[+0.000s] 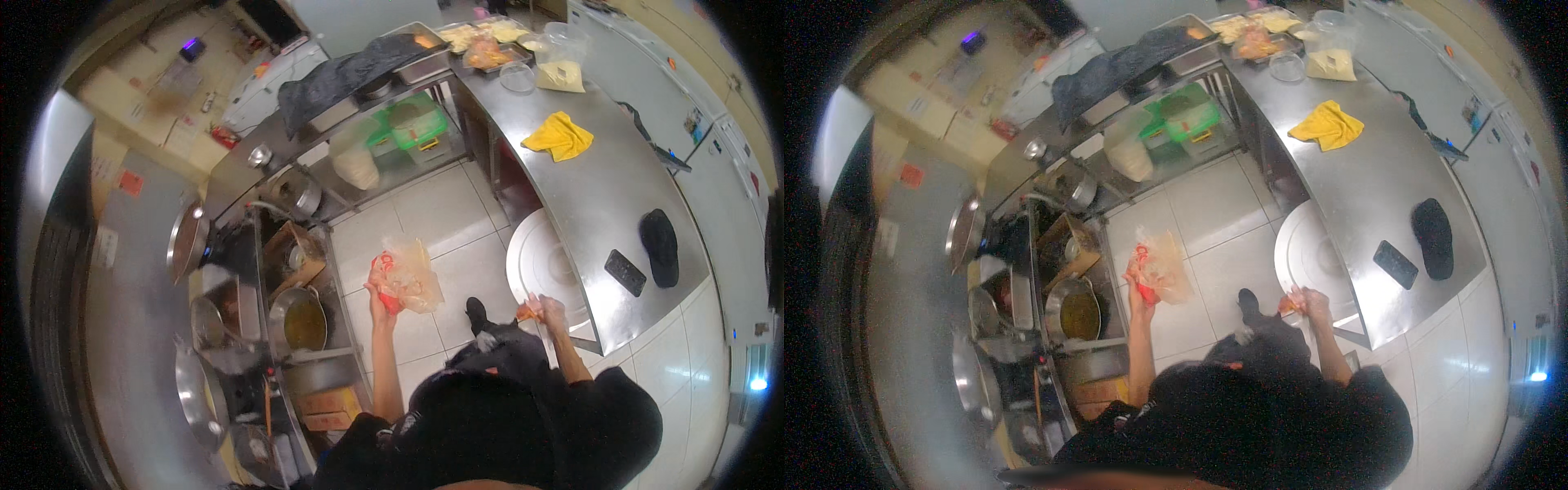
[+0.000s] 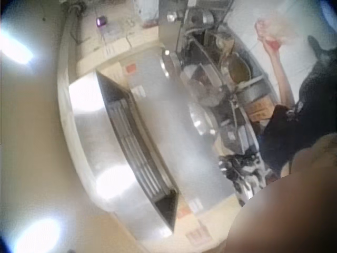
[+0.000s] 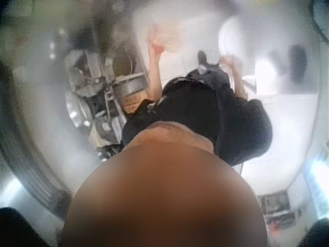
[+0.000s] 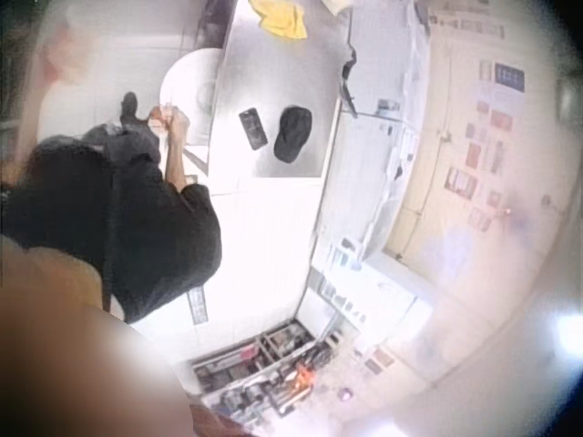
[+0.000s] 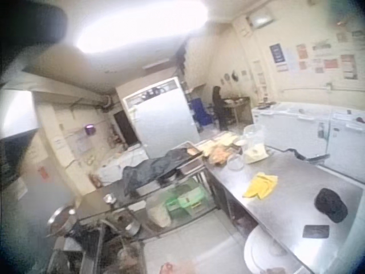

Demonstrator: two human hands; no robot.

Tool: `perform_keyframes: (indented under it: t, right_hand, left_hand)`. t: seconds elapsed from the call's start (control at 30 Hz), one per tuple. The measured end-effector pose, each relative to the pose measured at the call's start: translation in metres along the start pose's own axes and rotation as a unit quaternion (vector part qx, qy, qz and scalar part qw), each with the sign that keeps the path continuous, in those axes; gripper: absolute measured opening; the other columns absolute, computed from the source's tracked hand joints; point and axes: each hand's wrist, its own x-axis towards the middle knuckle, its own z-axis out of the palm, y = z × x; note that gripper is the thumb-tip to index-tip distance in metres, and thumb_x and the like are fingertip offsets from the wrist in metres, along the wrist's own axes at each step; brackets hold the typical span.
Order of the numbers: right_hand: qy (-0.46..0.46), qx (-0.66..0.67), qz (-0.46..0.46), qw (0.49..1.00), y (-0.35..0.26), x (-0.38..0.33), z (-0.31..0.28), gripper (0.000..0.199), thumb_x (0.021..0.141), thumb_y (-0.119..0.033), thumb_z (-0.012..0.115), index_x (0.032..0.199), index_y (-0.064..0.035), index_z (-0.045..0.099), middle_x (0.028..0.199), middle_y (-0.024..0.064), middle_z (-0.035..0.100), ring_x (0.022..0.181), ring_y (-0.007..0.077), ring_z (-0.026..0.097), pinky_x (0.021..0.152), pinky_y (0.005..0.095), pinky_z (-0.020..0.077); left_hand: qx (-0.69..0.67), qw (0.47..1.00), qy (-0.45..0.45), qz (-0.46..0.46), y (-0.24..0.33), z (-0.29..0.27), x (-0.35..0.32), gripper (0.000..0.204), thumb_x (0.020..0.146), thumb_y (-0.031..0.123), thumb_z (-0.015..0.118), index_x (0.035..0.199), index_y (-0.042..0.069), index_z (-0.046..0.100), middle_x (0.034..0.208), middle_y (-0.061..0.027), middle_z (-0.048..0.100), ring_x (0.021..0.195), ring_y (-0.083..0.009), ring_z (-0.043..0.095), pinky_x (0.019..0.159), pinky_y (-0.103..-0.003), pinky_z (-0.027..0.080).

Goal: The person stirs a large pot of sauce, then retrieves raw chicken pieces from a refrigerator. They place the chicken into a tray of breading and coat each piece by hand, moving the coated pieces to a separate tray.

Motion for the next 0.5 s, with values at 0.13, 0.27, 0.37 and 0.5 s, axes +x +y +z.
perform_keyframes:
  t: [0.13, 0.27, 0.37, 0.5]
  right_hand:
    - [-0.076, -0.013, 0.032, 0.996, -0.046, 0.186, 0.057, 0.027, 0.091, -0.03, 0.059, 0.077, -0.0067, 0.063, 0.064, 0.0133, 0.058, 0.057, 0.0239, 0.058, 0.053, 0.038, 0.0445]
    - [-0.111, 0.291, 0.254, 0.916, -0.138, 0.378, 0.092, 0.049, 0.085, -0.048, 0.065, 0.059, -0.0075, 0.055, 0.052, 0.0017, 0.048, 0.051, 0.0125, 0.05, 0.048, 0.0304, 0.038]
    - [-0.128, 0.328, 0.274, 0.895, -0.172, 0.514, 0.104, 0.05, 0.078, -0.051, 0.073, 0.058, -0.01, 0.053, 0.051, -0.0009, 0.045, 0.05, 0.0098, 0.047, 0.047, 0.0275, 0.0354]
    - [-0.083, 0.308, 0.277, 0.907, -0.149, 0.646, 0.129, 0.042, 0.077, -0.04, 0.077, 0.058, -0.0113, 0.055, 0.052, 0.0004, 0.05, 0.049, 0.0089, 0.048, 0.045, 0.025, 0.0364]
  left_hand:
    - [0.015, 0.999, 0.0, 0.034, -0.013, 0.041, 0.133, 0.079, 0.089, 0.068, 0.029, 0.147, 0.015, 0.026, 0.148, -0.0057, 0.036, 0.133, -0.0269, 0.039, 0.106, -0.047, 0.038]
    - [-0.057, 0.995, 0.02, -0.082, 0.003, 0.035, 0.249, 0.074, 0.092, 0.065, 0.028, 0.149, 0.018, 0.022, 0.151, -0.005, 0.031, 0.136, -0.0273, 0.034, 0.109, -0.046, 0.034]
    - [-0.056, 0.996, -0.07, -0.019, 0.02, 0.031, 0.354, 0.07, 0.094, 0.063, 0.026, 0.149, 0.021, 0.021, 0.151, -0.0057, 0.031, 0.137, -0.0277, 0.032, 0.109, -0.045, 0.034]
    - [-0.04, 0.988, -0.006, -0.149, 0.055, 0.039, 0.525, 0.075, 0.092, 0.066, 0.026, 0.149, 0.015, 0.023, 0.151, -0.0053, 0.03, 0.136, -0.0253, 0.033, 0.109, -0.045, 0.033]
